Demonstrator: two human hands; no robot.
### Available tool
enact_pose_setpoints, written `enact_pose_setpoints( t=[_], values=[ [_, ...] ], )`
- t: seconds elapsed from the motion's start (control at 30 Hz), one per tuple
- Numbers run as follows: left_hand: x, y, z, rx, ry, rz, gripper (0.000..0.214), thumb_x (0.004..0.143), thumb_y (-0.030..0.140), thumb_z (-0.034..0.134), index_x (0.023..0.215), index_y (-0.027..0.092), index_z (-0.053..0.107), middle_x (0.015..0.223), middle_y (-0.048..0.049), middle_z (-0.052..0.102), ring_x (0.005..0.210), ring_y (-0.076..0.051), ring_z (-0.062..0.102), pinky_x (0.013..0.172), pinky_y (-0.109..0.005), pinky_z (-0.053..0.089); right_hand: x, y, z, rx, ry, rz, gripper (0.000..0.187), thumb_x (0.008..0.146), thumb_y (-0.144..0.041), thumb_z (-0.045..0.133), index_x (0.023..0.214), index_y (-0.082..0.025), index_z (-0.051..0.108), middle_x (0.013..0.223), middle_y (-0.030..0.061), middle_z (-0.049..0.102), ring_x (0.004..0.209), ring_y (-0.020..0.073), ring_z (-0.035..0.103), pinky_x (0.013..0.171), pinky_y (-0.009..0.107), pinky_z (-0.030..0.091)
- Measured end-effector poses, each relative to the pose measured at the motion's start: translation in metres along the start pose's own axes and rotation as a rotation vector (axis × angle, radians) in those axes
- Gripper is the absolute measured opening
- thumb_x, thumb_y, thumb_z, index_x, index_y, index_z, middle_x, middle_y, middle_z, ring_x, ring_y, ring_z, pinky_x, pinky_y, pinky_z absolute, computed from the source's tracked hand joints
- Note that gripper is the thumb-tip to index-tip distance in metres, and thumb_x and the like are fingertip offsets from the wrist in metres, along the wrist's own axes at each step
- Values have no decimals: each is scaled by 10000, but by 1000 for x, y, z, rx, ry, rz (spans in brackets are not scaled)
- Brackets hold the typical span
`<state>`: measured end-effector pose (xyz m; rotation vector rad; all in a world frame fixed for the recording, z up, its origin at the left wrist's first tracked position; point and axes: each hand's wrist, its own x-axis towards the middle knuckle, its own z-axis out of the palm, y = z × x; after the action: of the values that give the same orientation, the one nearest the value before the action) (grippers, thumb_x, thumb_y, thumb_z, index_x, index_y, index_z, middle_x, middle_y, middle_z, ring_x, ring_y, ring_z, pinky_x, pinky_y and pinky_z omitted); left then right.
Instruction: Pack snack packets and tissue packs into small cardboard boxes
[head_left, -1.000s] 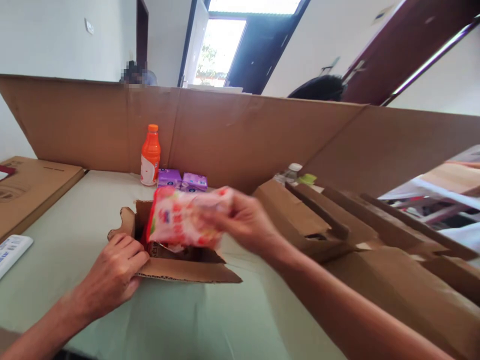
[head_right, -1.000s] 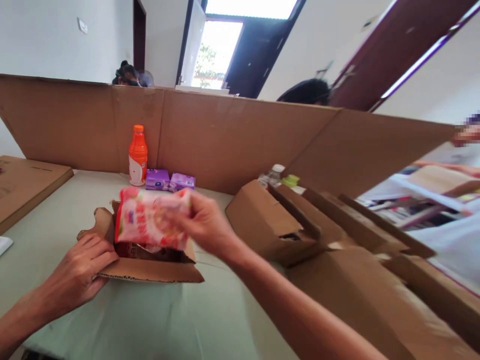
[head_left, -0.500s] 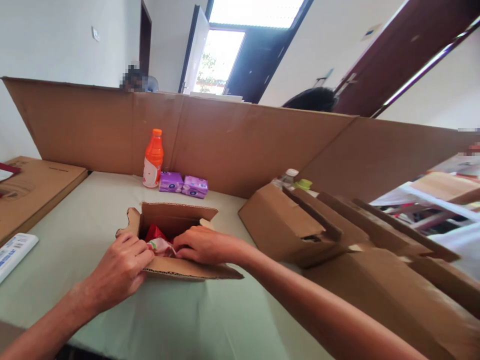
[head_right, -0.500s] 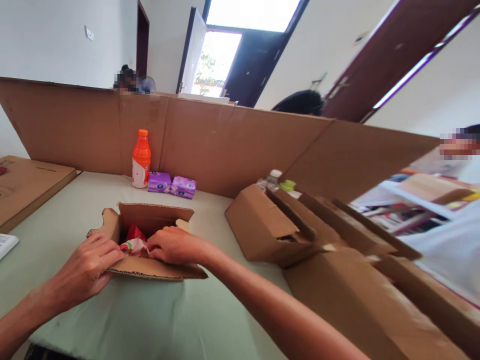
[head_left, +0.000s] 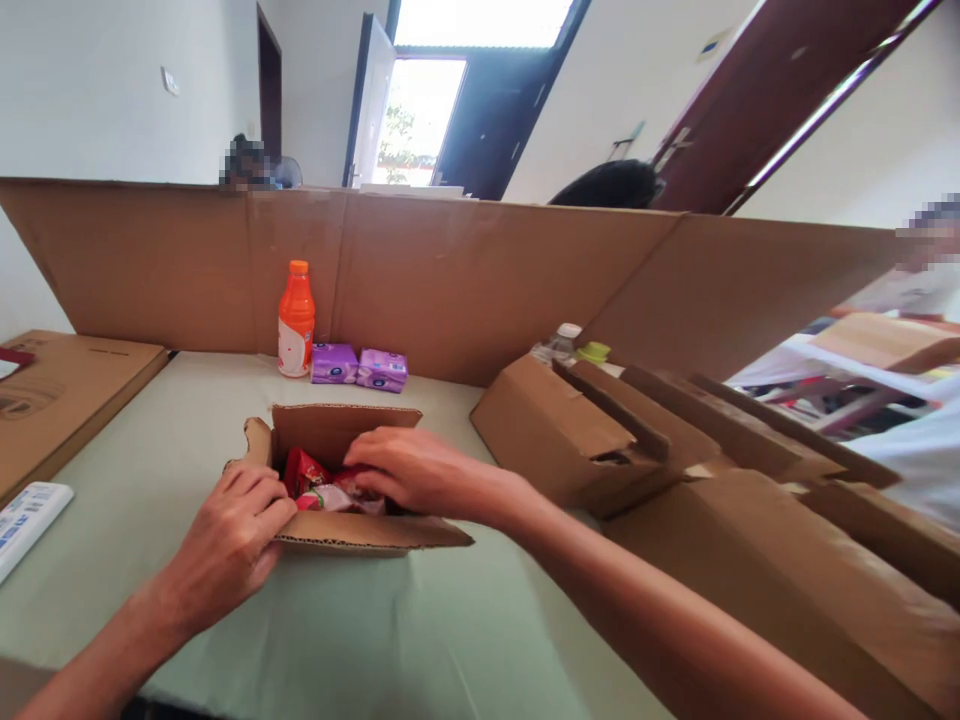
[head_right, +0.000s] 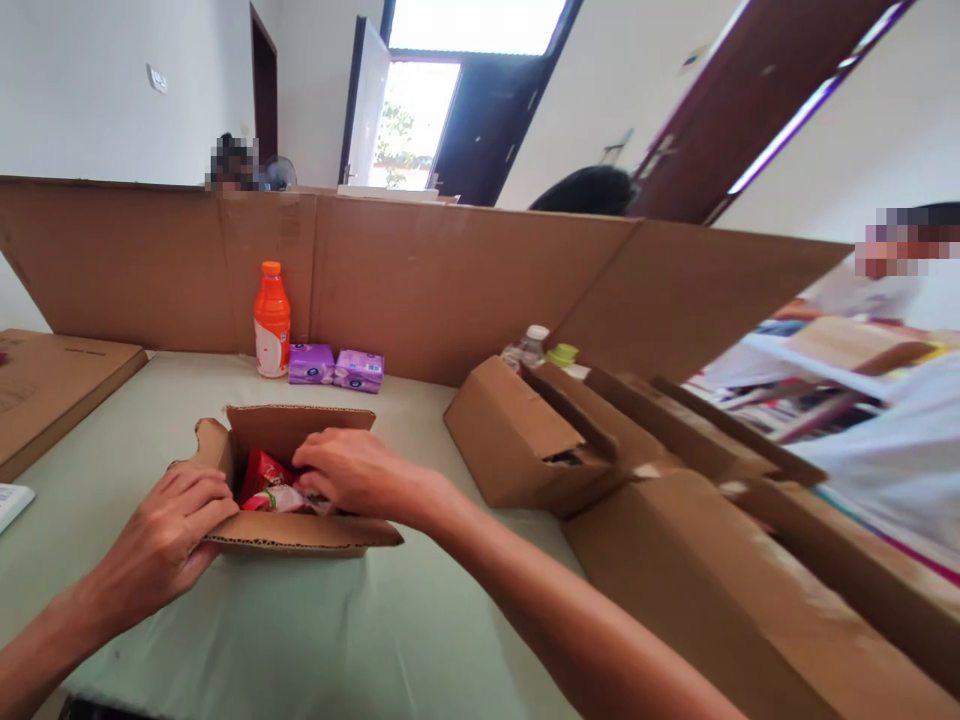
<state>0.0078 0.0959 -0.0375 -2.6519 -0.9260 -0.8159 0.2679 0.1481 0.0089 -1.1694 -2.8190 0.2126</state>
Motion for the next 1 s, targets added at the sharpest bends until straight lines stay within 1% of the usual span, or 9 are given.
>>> enact_pose_setpoints(
  t=[0.1,0.2,0.33,0.5,0.67,0.77,0.87,0.93,1.0],
  values=[
    [-14,6,-3,64,237,-49,391,810,24,611,1173,168,594,1216,-134,615,1212,-309,547,1053,-515,437,-42,14,-3,-43,334,43,273,990,-252,470,1021,-195,736,1118,109,746,1050,245,667,919,399,492],
    [-31,7,4,30,414,-238,522,844,129,669,1337,181,505,1309,-154,555,1227,-297,550,1050,-486,468,-77,21,14,19,440,115,305,1010,-376,480,1085,-204,722,1130,116,747,1049,258,676,904,433,527],
    [-35,7,27,-127,304,-403,653,887,291,635,1471,164,373,1394,-179,543,1271,-306,554,1045,-473,502,-96,17,45,204,395,178,529,978,-586,474,1319,-208,619,1277,137,692,1161,280,645,966,462,533],
    [-21,11,38,-320,154,-318,527,884,264,597,1388,236,444,1169,-76,714,1189,-265,638,1103,-492,471,-95,17,63,401,378,142,610,963,-644,442,1414,-247,543,1364,119,646,1220,281,624,998,473,531],
    [-11,9,37,-389,167,-525,494,962,324,536,1429,227,409,1056,-71,737,1022,-223,714,918,-388,595,-86,22,75,402,496,228,397,980,-391,521,1353,-269,580,1227,86,723,1121,253,690,944,427,571],
    [-4,8,46,-224,286,-597,534,946,305,574,1448,238,403,1245,-116,656,1137,-250,666,975,-435,569,-74,26,75,176,677,263,503,966,-329,548,1457,-265,460,1414,131,598,1246,290,614,985,495,533],
    [5,8,55,-135,319,-543,627,937,268,575,1512,259,325,1482,-161,460,1341,-296,519,1087,-518,484,-57,37,68,-47,768,241,703,940,-371,588,1559,-244,282,1594,183,361,1410,345,438,1050,561,446],
    [9,8,58,-105,304,-524,680,937,258,561,1548,275,262,1559,-164,363,1431,-315,413,1125,-554,436,-46,45,62,-54,740,227,769,931,-417,583,1582,-223,223,1582,195,374,1418,353,416,1068,570,412],
    [10,5,59,-81,294,-523,731,934,250,557,1572,273,201,1603,-165,296,1473,-322,345,1140,-568,412,-39,49,58,26,647,208,714,937,-440,557,1556,-197,296,1479,190,510,1343,343,493,1057,556,417]
  ],
)
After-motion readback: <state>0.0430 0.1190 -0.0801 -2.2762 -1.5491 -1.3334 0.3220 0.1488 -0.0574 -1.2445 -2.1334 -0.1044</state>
